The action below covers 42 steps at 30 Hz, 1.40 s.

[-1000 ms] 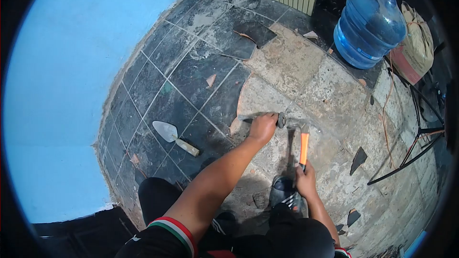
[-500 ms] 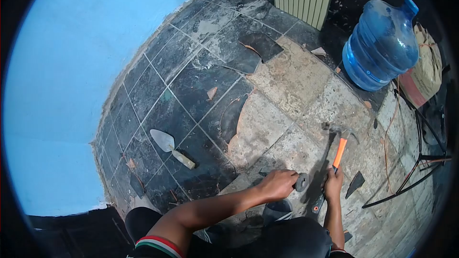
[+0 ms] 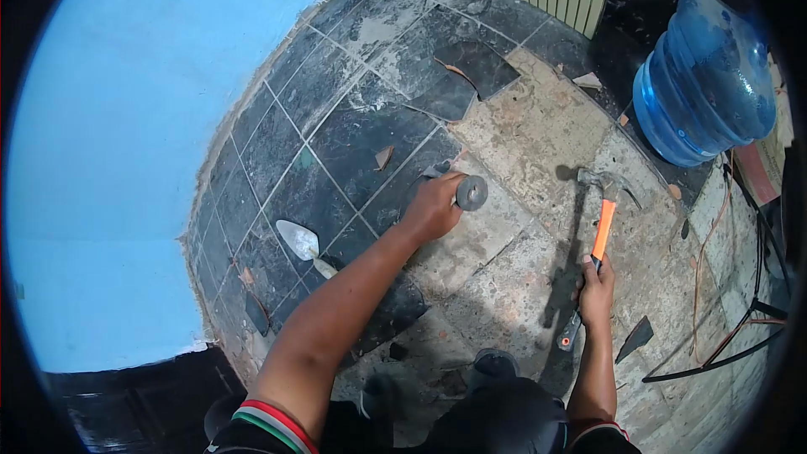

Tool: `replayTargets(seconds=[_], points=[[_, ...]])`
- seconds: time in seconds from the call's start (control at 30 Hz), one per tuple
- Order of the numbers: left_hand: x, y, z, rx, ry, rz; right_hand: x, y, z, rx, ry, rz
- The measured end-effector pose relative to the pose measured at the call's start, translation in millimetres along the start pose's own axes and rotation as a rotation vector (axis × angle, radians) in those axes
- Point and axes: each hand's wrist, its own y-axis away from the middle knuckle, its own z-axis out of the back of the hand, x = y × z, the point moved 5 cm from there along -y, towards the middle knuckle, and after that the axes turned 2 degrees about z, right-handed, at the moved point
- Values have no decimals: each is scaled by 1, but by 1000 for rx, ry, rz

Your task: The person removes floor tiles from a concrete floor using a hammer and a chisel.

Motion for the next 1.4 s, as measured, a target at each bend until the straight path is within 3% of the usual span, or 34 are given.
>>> replayTargets(seconds=[0.07,0.17,0.27,0.37,0.43,0.53,0.63,0.73,0.77,0.83,1.03,1.13,1.17,1.27,1.33,1.4], points=[[-2,7,5,49,-25,32,-9,0,1,28,-11,-1],[33,12,24,-39,213,429,-14,3,1,63,-15,8],[48,20,20,-123,1334,774,-11,6,-2,47,-14,39],[25,69,-37,216,1196,790,-8,23,8,20,-5,50],[-11,90,-58,420,719,471,-5,41,20,4,32,64],[-41,98,-66,419,793,404,1,64,43,-18,81,78],[-76,101,-58,206,701,294,9,85,56,-36,102,98],[-98,96,-59,109,340,173,10,109,62,-49,116,81],[-95,97,-68,-13,291,96,9,116,62,-67,123,82],[-79,100,-80,-73,241,76,7,127,61,-98,148,79],[-50,114,-76,8,203,-23,-20,142,39,-80,106,25],[-43,115,-54,-59,271,29,-17,135,27,-17,142,28],[-37,112,-45,-184,358,59,-15,132,24,2,155,28],[-20,96,-3,-186,228,273,6,117,12,61,257,49],[26,89,2,-289,11,355,14,112,6,111,280,63],[55,84,20,-433,45,416,10,102,4,155,341,87]])
